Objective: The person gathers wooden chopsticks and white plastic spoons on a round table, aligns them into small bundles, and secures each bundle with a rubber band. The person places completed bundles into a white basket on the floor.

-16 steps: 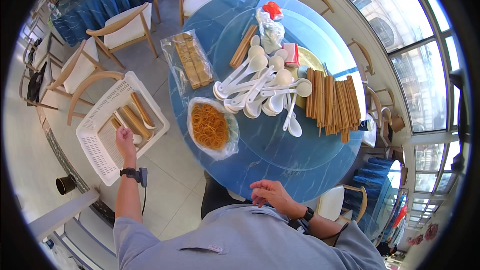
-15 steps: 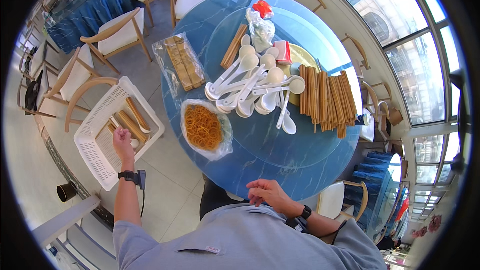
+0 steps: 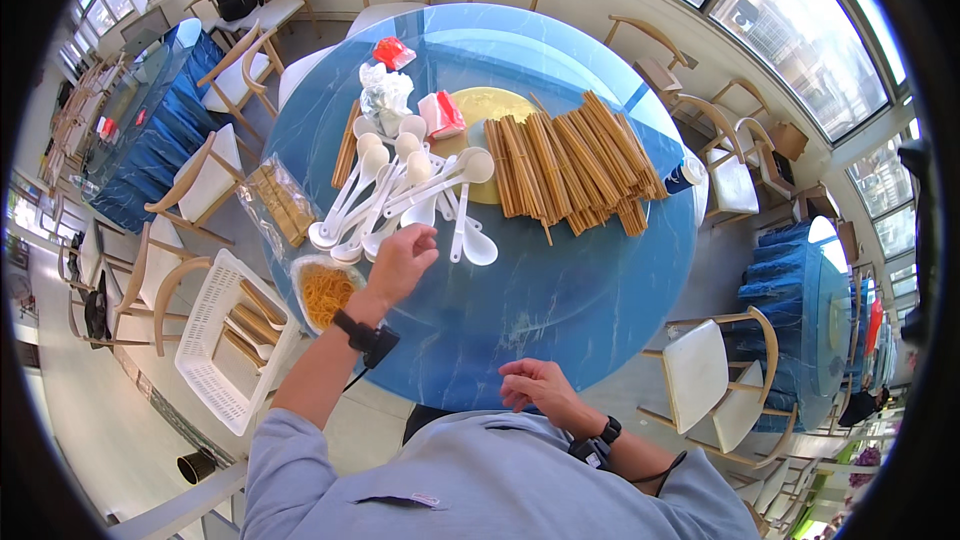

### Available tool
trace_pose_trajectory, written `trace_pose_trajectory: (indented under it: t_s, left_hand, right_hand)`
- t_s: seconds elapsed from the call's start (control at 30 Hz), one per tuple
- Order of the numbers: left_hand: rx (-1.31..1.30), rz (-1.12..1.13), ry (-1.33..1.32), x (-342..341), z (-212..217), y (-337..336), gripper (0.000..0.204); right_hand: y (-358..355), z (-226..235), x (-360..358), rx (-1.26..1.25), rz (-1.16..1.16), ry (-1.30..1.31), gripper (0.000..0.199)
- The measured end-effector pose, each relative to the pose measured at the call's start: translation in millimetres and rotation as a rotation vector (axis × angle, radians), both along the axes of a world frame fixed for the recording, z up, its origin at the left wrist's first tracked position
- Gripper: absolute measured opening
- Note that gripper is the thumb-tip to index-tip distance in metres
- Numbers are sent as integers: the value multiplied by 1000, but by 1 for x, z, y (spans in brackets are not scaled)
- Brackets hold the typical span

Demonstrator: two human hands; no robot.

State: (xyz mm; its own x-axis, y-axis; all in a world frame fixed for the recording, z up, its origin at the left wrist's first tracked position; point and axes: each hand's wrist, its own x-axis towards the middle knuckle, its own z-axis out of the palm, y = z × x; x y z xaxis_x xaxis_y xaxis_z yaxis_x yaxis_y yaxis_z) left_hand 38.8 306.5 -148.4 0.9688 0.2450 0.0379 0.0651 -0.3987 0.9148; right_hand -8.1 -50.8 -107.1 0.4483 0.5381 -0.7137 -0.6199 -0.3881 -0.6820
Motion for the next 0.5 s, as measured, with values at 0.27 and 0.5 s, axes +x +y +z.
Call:
trace_pose_trajectory:
  t_s: [0.27, 0.5]
  left_hand:
    - [-149, 190, 172, 170, -88, -115, 41]
    - [310, 412, 181, 255, -111, -161, 58]
  right_hand:
    - [-138, -14, 19, -17, -375, 79, 38]
    - [-216, -25, 46, -10, -527, 101, 36]
